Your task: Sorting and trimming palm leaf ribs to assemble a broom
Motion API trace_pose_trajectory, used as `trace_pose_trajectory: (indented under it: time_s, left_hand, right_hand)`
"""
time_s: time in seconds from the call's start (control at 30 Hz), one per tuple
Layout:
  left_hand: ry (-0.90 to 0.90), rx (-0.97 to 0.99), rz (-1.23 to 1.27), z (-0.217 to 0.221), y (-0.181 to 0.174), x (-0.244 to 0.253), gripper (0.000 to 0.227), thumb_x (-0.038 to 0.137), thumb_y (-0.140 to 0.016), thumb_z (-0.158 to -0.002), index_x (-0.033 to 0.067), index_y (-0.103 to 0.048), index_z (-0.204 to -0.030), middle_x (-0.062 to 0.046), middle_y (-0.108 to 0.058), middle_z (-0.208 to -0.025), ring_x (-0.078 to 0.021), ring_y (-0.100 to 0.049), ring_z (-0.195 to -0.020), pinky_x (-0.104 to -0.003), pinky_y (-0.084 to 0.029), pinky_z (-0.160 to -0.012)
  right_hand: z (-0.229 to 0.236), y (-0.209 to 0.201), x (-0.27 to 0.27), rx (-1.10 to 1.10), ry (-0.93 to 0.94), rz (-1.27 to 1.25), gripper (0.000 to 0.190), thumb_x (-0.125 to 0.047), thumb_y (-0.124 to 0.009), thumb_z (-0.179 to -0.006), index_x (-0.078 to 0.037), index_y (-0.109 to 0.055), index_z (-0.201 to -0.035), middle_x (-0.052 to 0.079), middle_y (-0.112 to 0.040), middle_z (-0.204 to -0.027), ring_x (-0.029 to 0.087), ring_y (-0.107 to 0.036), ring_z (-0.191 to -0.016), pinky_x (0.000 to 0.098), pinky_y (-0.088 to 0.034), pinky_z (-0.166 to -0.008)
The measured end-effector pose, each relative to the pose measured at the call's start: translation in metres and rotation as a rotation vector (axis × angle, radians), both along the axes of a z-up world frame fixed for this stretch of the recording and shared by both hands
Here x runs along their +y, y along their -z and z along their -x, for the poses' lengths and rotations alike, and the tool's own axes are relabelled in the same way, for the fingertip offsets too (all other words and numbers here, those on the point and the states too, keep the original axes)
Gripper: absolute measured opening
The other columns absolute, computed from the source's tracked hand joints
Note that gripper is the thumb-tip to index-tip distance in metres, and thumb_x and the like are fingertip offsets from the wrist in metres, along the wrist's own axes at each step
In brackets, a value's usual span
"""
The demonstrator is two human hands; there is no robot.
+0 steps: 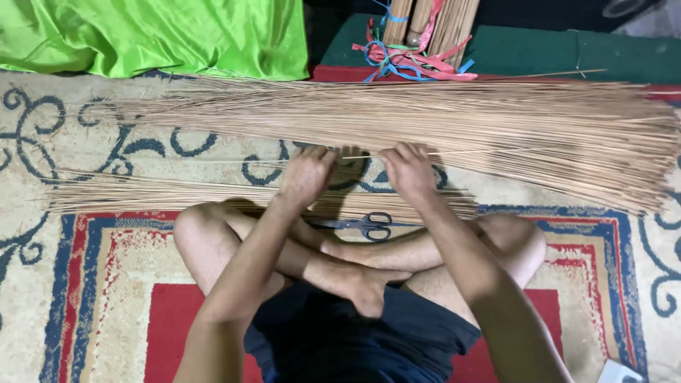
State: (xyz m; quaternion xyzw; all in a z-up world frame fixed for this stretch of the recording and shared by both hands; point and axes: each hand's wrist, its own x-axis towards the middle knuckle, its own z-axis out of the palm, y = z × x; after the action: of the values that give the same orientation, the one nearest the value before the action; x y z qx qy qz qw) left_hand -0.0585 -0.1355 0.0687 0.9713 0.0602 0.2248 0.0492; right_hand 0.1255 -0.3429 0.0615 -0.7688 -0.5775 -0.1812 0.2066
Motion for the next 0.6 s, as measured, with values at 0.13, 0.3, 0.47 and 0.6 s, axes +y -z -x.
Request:
trace_pose_trajectory:
  time_s: [0.13, 0.3, 0.47, 0.6]
  left_hand:
    - [0.025, 0.022, 0.022, -0.003, 0.023, -0.027, 0.016, 0.021, -0.061, -0.092, 0.0225, -0.071, -0.105, 0.0, -0.07, -0.087, -0.022, -0.073, -0.082, -0.037, -0.052, -0.072]
    - [-0.066, 0.122, 0.026, 0.046, 0.031, 0.016, 0.014, 0.023, -0.06, -0.097, 0.0236, -0.073, -0.101, -0.001, -0.066, -0.084, -0.0242, -0.072, -0.082, -0.036, -0.053, -0.074]
    - [-0.146, 0.143, 0.022, 0.087, 0.038, 0.066, 0.013, 0.025, -0.061, -0.102, 0.0203, -0.073, -0.101, -0.003, -0.066, -0.086, -0.0262, -0.07, -0.084, -0.038, -0.052, -0.078]
    - [-0.176, 0.118, -0.001, 0.084, 0.046, 0.075, 0.009, 0.029, -0.07, -0.097, 0.0211, -0.072, -0.099, -0.003, -0.067, -0.089, -0.0268, -0.07, -0.088, -0.039, -0.052, -0.08]
  right_hand:
    - [0.028, 0.009, 0.0, 0.035, -0.054, -0.008, 0.008, -0.023, -0.064, -0.095, -0.017, -0.069, -0.097, 0.003, -0.055, -0.085, 0.026, -0.063, -0.084, 0.0382, -0.046, -0.075]
    - [-0.01, 0.032, -0.058, 0.182, 0.026, 0.27, 0.015, -0.025, -0.06, -0.099, -0.015, -0.07, -0.105, 0.007, -0.061, -0.089, 0.031, -0.067, -0.09, 0.0408, -0.046, -0.078]
    - [-0.061, 0.019, -0.118, 0.541, 0.134, 0.457, 0.02, -0.016, -0.06, -0.098, -0.007, -0.075, -0.107, 0.022, -0.069, -0.095, 0.048, -0.068, -0.097, 0.052, -0.053, -0.083]
    - [-0.078, -0.031, -0.136, 0.688, 0.194, 0.596, 0.018, -0.011, -0.064, -0.092, -0.002, -0.077, -0.1, 0.029, -0.073, -0.095, 0.054, -0.068, -0.098, 0.0585, -0.053, -0.085]
